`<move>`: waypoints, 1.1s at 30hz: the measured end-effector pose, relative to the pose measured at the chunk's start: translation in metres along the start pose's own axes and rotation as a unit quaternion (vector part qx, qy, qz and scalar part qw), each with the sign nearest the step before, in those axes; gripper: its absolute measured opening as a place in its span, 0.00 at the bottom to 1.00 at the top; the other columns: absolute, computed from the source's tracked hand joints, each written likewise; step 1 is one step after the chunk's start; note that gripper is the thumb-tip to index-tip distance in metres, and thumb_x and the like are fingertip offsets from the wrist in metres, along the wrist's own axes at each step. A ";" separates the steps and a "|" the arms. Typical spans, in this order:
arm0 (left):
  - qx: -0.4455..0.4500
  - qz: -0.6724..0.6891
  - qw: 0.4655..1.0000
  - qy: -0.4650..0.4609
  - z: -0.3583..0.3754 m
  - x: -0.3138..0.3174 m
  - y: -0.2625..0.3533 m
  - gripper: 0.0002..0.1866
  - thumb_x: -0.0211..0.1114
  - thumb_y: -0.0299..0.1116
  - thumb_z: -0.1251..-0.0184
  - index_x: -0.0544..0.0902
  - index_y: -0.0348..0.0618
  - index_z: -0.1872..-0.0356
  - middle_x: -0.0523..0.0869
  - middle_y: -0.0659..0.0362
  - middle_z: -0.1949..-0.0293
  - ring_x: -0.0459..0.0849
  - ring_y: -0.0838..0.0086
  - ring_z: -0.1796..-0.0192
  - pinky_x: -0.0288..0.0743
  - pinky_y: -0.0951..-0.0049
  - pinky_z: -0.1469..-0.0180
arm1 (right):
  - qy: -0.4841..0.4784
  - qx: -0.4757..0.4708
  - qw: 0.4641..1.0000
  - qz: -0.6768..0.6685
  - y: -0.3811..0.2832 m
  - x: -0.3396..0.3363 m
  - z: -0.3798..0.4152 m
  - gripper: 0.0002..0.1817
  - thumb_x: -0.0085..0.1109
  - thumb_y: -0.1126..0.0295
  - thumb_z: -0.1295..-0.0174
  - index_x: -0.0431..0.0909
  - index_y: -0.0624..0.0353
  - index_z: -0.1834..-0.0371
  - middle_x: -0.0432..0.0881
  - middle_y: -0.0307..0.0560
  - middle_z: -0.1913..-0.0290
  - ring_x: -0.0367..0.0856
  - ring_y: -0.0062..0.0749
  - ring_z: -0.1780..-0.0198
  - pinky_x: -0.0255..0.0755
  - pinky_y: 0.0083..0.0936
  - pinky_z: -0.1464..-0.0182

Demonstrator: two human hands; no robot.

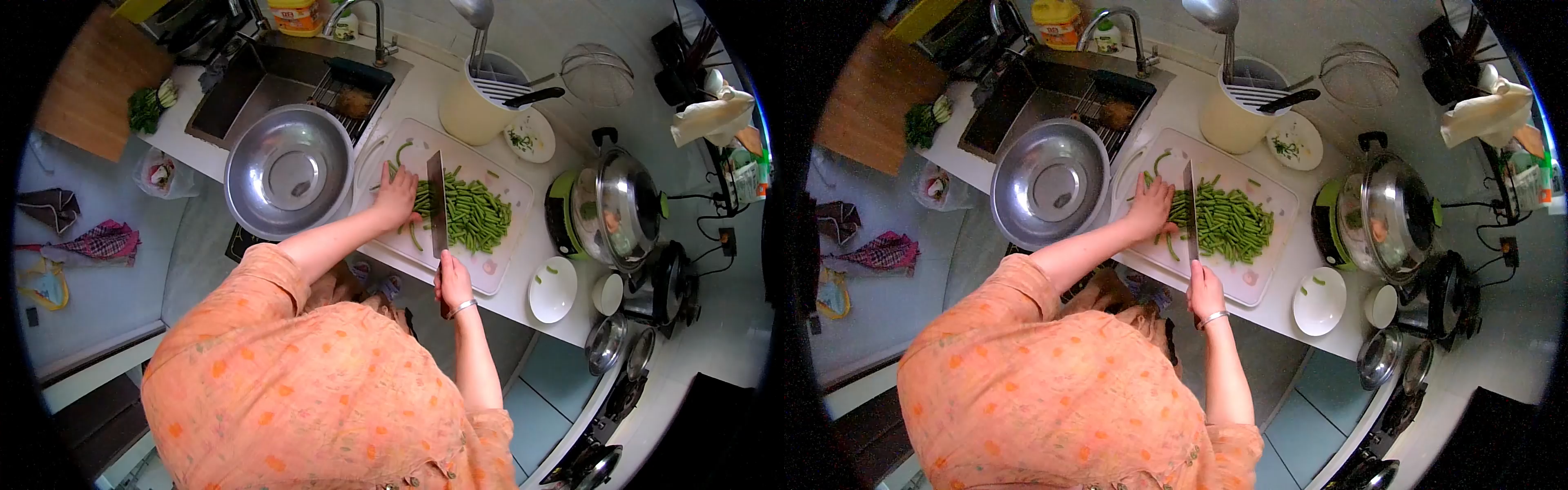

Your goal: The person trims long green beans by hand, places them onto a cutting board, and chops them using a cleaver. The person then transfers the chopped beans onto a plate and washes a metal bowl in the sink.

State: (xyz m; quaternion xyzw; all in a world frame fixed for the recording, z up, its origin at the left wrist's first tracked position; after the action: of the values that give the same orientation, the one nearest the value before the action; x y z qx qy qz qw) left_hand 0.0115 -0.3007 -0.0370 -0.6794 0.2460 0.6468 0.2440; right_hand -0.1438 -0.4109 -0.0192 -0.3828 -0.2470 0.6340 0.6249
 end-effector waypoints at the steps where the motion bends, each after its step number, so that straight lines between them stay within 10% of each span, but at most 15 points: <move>1: 0.001 0.001 1.000 0.000 0.000 0.001 0.000 0.48 0.62 0.63 0.58 0.67 0.30 0.43 0.70 0.46 0.45 0.58 0.54 0.35 0.41 0.38 0.36 | -0.012 0.013 1.000 0.002 -0.004 0.000 0.000 0.24 0.38 0.50 0.33 0.67 0.62 0.74 0.67 0.40 0.88 0.66 0.25 0.90 0.61 0.23 0.87; 20: 0.038 0.022 0.999 0.000 0.000 0.001 0.020 0.40 0.67 0.53 0.59 0.70 0.33 0.46 0.74 0.52 0.57 0.70 0.62 0.50 0.54 0.55 0.37 | 0.041 0.041 0.993 -0.105 -0.004 0.015 -0.048 0.27 0.37 0.46 0.34 0.66 0.61 0.75 0.66 0.41 0.89 0.64 0.27 0.92 0.62 0.25 0.88; 33: -0.093 0.184 0.978 0.044 0.033 -0.019 -0.011 0.61 0.68 0.63 0.66 0.52 0.31 0.36 0.60 0.44 0.38 0.51 0.50 0.31 0.39 0.43 0.34 | -0.015 0.009 0.997 -0.081 -0.001 -0.002 0.020 0.21 0.39 0.54 0.32 0.65 0.58 0.76 0.65 0.39 0.89 0.62 0.23 0.91 0.58 0.21 0.88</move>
State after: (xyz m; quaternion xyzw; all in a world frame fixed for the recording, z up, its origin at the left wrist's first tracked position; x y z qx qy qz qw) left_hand -0.0072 -0.2705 -0.0189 -0.6700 0.3163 0.6701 0.0455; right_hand -0.1591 -0.4098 -0.0059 -0.3457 -0.2810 0.5891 0.6742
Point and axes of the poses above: each hand's wrist, its own z-axis away from the middle knuckle, its own x-axis out of the palm, y = z × x, the point moved 7 cm from there along -z, towards the middle knuckle
